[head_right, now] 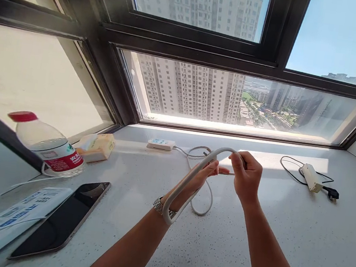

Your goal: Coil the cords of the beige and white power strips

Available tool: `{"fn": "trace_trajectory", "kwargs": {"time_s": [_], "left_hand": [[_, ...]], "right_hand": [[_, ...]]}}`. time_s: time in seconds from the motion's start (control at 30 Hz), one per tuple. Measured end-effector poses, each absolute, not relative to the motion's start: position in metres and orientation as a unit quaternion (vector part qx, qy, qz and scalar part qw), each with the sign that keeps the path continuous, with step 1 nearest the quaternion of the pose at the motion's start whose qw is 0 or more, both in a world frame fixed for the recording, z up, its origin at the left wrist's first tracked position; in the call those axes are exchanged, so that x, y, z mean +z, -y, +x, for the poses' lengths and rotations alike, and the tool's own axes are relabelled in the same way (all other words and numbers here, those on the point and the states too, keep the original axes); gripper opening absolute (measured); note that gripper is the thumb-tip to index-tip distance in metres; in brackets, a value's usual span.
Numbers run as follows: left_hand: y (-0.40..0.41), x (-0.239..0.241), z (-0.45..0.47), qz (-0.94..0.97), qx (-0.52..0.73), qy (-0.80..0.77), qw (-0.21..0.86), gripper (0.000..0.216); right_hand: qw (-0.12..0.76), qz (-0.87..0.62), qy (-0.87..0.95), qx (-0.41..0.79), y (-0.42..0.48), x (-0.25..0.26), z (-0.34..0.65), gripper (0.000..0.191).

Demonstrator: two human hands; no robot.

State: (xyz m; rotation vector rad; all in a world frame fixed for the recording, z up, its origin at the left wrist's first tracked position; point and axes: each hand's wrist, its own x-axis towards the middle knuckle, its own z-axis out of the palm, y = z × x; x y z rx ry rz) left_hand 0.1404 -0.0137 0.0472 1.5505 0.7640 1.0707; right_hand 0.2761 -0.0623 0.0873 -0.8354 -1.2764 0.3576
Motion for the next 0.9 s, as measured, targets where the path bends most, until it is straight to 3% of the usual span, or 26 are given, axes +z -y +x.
{"fn": "trace_trajectory", "kwargs": {"time_s": [0.1,0.27,0.37,0.47,0.63,0.7,0.8,0.9], "left_hand": [[0.007,0.044,0.135,0.637,0.454,-0.386,0.489,0.044],[0.010,0.052,0.126,0.610,0.395,-0.333,0.600,0.054],[0.019,0.054,0.133,0.613,0.416,-0.297,0.602,0.054],[0.025,0.053,0.142,0.643,0.433,-0.287,0.562,0.051],[0.024,0.068,0.131,0.514,0.536,-0.249,0.622,0.046],[0.020,0.081,0.113,0.451,0.609,-0.261,0.598,0.044],[0.018,0.100,0.081,0.407,0.709,-0.251,0.517,0.041],[0.022,0.111,0.060,0.431,0.734,-0.225,0.475,0.036]], "right_hand": [[0.771,-0.300,0.541,0.152,0.062,0.091,0.289,0.039],[0.835,-0.173,0.507,0.122,0.069,0.105,0.313,0.047],[0.844,-0.150,0.498,0.132,0.078,0.112,0.325,0.051],[0.821,-0.156,0.542,0.093,0.087,0.117,0.333,0.045],[0.736,-0.206,0.609,-0.213,0.095,0.117,0.343,0.042],[0.688,-0.284,0.604,-0.286,0.093,0.115,0.346,0.041],[0.625,-0.423,0.575,-0.315,0.082,0.108,0.342,0.040],[0.578,-0.499,0.583,-0.277,0.071,0.101,0.325,0.043]]}}
